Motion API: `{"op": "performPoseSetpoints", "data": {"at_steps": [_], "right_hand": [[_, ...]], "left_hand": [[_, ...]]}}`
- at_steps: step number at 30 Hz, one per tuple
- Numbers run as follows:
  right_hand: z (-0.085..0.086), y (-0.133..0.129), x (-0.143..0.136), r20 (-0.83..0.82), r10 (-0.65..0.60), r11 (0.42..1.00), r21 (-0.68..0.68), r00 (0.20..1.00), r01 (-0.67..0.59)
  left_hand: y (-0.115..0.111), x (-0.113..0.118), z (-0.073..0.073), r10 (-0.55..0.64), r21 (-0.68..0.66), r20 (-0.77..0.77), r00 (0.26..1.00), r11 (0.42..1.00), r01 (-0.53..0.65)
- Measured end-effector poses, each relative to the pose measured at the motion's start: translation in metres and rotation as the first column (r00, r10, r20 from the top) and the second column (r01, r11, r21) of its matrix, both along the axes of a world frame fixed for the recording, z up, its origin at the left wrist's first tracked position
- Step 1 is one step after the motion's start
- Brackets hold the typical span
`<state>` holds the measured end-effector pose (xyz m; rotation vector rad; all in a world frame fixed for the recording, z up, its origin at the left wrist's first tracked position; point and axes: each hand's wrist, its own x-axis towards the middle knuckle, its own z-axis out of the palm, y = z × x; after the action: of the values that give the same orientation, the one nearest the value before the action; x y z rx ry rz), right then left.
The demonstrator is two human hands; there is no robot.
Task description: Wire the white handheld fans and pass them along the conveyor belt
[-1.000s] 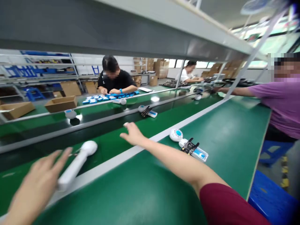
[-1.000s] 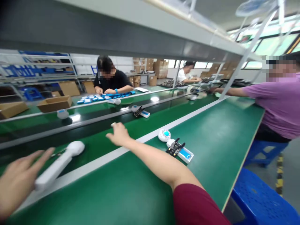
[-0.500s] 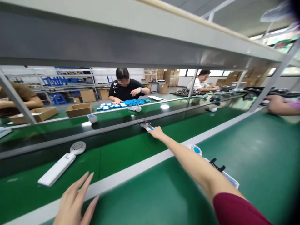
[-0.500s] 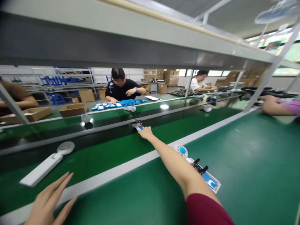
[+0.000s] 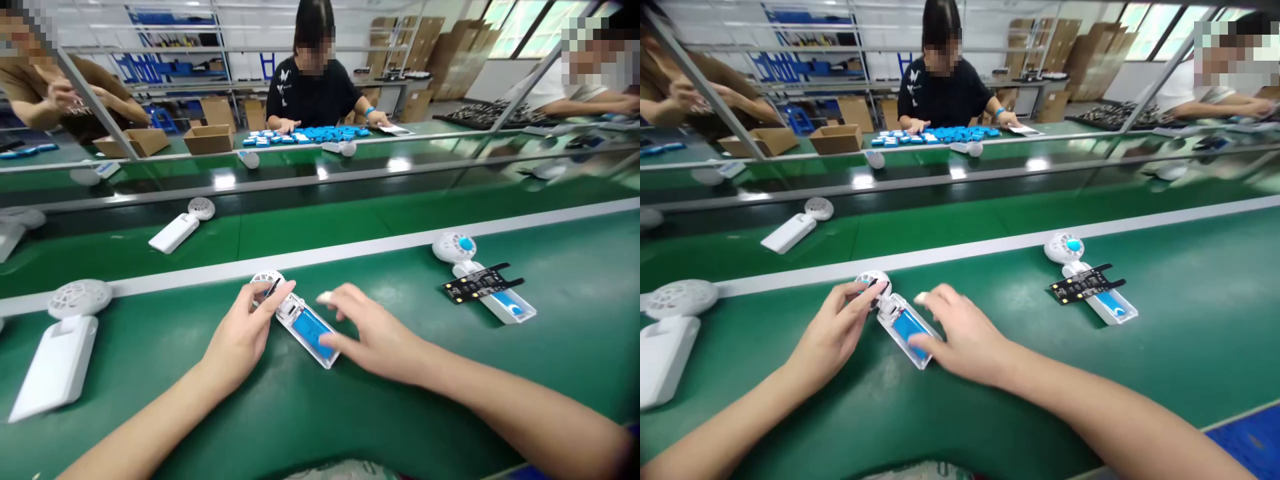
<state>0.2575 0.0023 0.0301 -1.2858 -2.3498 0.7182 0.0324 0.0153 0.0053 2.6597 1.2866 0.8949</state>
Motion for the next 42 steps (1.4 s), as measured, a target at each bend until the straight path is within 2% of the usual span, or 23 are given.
{"op": "performPoseSetpoints", "data": {"at_steps": [2,7,10,14,18,21,23,26,28,30,36,42], "right_hand": [[-0.002,0.015,-0.005,-0.08,0.048,0.997,0.067,0.996,-0.043],[-0.011,0.039,-0.027,-0.058,0.156,0.983,0.103,0.986,-0.15],[-0.018,0.04,-0.036,-0.08,0.149,0.985,0.098,0.986,-0.141],[-0.022,0.044,-0.04,-0.05,0.14,0.988,0.08,0.989,-0.136],[-0.023,0.05,-0.039,-0.087,0.172,0.982,0.09,0.981,-0.165],[-0.024,0.054,-0.036,-0.166,0.244,0.97,0.064,0.956,-0.236],[-0.026,0.056,-0.035,-0.2,0.265,0.964,0.048,0.943,-0.26],[-0.027,0.055,-0.036,-0.271,0.209,0.976,-0.008,0.94,-0.219],[-0.026,0.052,-0.039,-0.339,0.141,0.983,-0.063,0.93,-0.171],[-0.023,0.048,-0.042,-0.4,0.077,0.984,-0.114,0.913,-0.133],[-0.011,0.04,-0.053,-0.486,-0.01,0.982,-0.169,0.874,-0.082],[-0.014,0.036,-0.055,-0.475,-0.044,0.989,-0.144,0.879,-0.028]], "left_hand": [[-0.005,-0.002,-0.001,0.035,-0.009,0.015,0.999,0.999,-0.035],[-0.007,0.001,0.002,0.095,0.08,-0.026,0.995,0.993,-0.092],[-0.007,0.005,0.004,0.065,0.17,-0.015,0.998,0.984,-0.061],[-0.005,0.007,0.004,0.018,0.336,-0.067,0.998,0.942,0.006],[-0.003,0.006,0.004,0.041,0.384,-0.148,0.988,0.923,0.019],[-0.001,0.005,0.005,0.062,0.344,-0.132,0.989,0.939,-0.013],[0.0,0.003,0.005,0.045,0.243,-0.065,0.997,0.97,-0.028],[0.0,-0.003,0.005,0.035,0.003,0.098,0.995,0.999,-0.036],[-0.002,-0.005,0.006,0.096,-0.132,0.187,0.978,0.989,-0.072],[-0.004,-0.007,0.008,0.153,-0.199,0.223,0.963,0.974,-0.109],[-0.008,-0.004,0.011,0.093,-0.165,0.185,0.978,0.984,-0.062],[-0.009,-0.002,0.007,0.076,-0.109,0.119,0.99,0.992,-0.063]]}}
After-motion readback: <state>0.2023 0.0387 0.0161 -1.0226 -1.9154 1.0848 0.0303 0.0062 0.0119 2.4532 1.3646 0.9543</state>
